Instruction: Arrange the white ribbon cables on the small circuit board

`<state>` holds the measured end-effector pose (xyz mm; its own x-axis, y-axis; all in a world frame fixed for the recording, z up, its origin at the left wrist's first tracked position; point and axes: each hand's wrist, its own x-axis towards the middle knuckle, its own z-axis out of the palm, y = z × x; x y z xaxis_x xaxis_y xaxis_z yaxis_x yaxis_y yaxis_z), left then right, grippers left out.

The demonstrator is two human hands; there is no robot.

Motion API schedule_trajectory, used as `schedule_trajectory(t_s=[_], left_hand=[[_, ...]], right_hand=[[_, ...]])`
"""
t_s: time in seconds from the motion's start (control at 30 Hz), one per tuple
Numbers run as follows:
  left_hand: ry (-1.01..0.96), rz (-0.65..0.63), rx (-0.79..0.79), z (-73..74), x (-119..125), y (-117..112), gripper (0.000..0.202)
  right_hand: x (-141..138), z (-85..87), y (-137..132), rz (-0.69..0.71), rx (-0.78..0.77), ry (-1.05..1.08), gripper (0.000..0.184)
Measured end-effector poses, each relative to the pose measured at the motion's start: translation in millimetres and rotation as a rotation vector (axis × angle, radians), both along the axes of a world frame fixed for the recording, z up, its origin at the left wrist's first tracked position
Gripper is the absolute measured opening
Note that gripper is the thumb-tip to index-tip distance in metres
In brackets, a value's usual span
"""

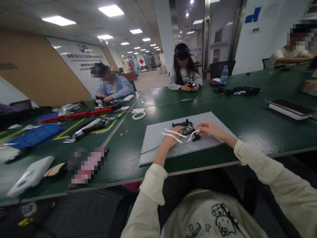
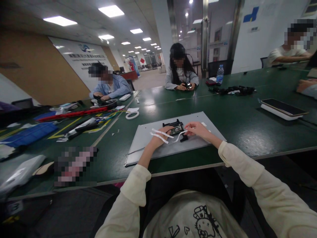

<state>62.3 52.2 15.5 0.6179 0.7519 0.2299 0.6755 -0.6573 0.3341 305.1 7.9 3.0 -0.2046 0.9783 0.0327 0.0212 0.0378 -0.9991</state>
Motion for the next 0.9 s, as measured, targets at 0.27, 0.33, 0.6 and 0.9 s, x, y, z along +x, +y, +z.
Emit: schedule_trajectory(t_s=[0.27,0.33,0.6,0.9], left_hand=[[-0.012,-0.032,-0.035,-1.1,-3.8,4.4,0.046],[-0.029,-0.044,-0.009,-2.0,-3.7,3.8,0.045],[-0.397,0.208,0.027,20.7,6.5,-15.4,0.04],[-0.384,0.173,-0.316,1.9,25.1,-34.8,0.038]], right_hand=[[-2.0,-8.4,2.9,0.061,0.009,0.046,0.021],[-2.1,-9.3,3.3,0.078,0.021,0.044,0.023],[-3.7,2.0,-4.3,-0.019,0.181,0.013,0.029],[2.0,2.4,-2.1,-0.147,0.258,-0.007,0.031]])
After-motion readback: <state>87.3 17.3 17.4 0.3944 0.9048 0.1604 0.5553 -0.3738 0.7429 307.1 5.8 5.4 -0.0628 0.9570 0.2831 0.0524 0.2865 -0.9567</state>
